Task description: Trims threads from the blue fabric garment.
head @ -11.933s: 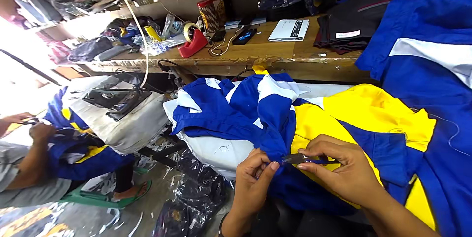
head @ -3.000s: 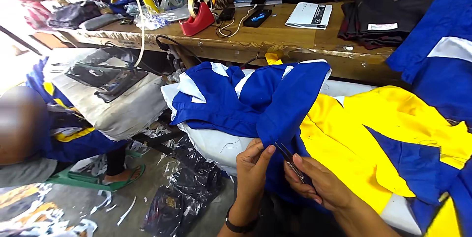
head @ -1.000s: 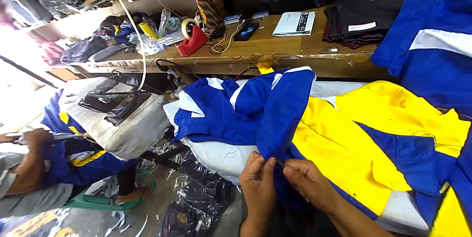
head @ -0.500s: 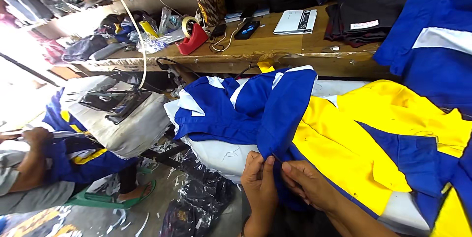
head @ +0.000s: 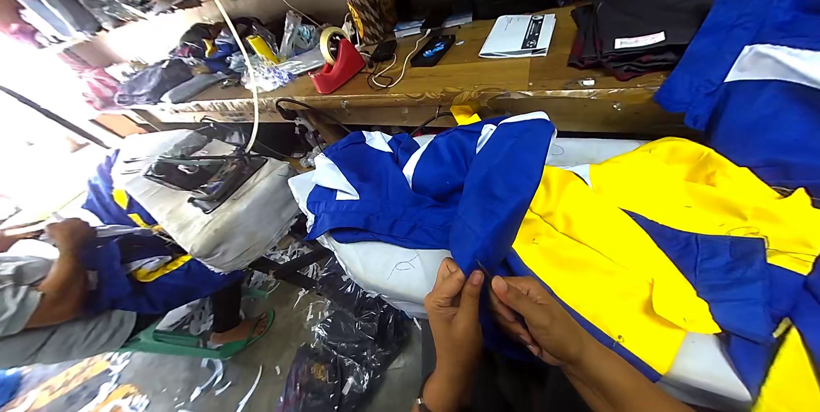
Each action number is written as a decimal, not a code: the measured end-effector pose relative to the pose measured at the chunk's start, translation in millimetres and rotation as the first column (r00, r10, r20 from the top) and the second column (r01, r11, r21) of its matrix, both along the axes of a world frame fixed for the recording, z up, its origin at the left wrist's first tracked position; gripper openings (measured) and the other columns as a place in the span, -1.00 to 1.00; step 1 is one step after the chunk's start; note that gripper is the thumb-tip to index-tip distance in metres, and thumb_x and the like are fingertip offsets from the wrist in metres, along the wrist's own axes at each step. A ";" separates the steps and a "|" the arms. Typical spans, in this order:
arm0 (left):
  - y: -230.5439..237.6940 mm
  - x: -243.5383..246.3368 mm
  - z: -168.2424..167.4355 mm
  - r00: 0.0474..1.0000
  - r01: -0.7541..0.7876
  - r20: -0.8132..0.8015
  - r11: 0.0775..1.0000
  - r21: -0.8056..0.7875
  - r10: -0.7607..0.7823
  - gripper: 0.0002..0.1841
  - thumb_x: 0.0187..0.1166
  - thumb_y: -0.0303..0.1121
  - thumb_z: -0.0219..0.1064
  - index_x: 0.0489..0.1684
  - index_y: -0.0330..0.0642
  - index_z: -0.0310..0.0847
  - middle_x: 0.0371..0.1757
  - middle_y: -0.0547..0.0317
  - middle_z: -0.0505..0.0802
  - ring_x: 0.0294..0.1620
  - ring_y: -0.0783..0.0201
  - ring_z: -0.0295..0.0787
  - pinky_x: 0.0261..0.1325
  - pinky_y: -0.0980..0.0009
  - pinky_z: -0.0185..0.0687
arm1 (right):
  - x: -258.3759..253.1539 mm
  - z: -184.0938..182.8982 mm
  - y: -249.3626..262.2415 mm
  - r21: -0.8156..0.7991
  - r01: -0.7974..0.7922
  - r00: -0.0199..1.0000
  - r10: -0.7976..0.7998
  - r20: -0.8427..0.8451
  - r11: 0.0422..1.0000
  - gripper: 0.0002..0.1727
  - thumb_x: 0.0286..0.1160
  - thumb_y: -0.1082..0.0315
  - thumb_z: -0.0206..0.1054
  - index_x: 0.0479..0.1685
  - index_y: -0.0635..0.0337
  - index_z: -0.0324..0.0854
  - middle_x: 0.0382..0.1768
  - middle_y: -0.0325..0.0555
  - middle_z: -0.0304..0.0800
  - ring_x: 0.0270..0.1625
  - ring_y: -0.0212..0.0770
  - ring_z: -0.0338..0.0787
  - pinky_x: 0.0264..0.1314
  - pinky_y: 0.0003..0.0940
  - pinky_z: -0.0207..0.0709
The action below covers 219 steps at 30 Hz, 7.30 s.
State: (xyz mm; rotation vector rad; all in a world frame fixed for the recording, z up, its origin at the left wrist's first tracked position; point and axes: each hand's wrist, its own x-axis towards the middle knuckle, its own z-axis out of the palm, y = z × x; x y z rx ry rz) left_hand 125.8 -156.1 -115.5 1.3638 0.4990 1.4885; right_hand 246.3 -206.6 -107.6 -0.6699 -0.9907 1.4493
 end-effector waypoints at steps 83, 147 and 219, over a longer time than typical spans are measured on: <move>22.2 -6.9 55.7 0.908 0.342 -0.224 0.936 -0.088 -0.353 -0.85 0.55 -0.52 0.36 -0.44 -0.18 0.77 -0.47 0.45 0.78 -0.43 0.65 0.62 -0.28 0.67 0.53 | 102.0 132.8 -14.4 0.682 -0.317 -0.232 -0.751 0.618 0.659 -0.45 0.60 -0.24 0.10 -0.46 -0.01 0.68 -0.59 -0.34 0.48 -0.56 -0.27 0.56 -0.61 -0.31 0.24; 8.8 -8.7 41.7 0.906 0.345 -0.192 0.920 -0.184 -0.378 -0.88 0.57 -0.51 0.36 -0.36 -0.22 0.79 -0.42 0.38 0.83 -0.45 0.62 0.68 -0.35 0.67 0.61 | 99.2 148.6 -18.3 0.518 -0.220 -0.226 -0.560 0.797 0.826 -0.55 0.30 -0.33 0.29 -0.55 -0.20 0.60 -0.70 -0.55 0.41 -0.64 -0.46 0.49 -0.61 -0.36 0.22; -2.2 -7.3 35.3 0.928 0.360 0.040 0.870 -0.338 -0.369 -0.82 0.59 -0.56 0.24 -0.39 -0.26 0.75 -0.38 0.24 0.85 -0.30 0.48 0.77 -0.03 0.49 0.72 | 65.7 26.6 -32.0 0.800 0.327 0.059 -0.856 0.514 0.503 -0.68 0.49 0.00 0.48 -0.10 0.05 0.89 -0.18 -0.21 0.92 -0.14 -0.40 0.79 -0.11 -0.43 0.52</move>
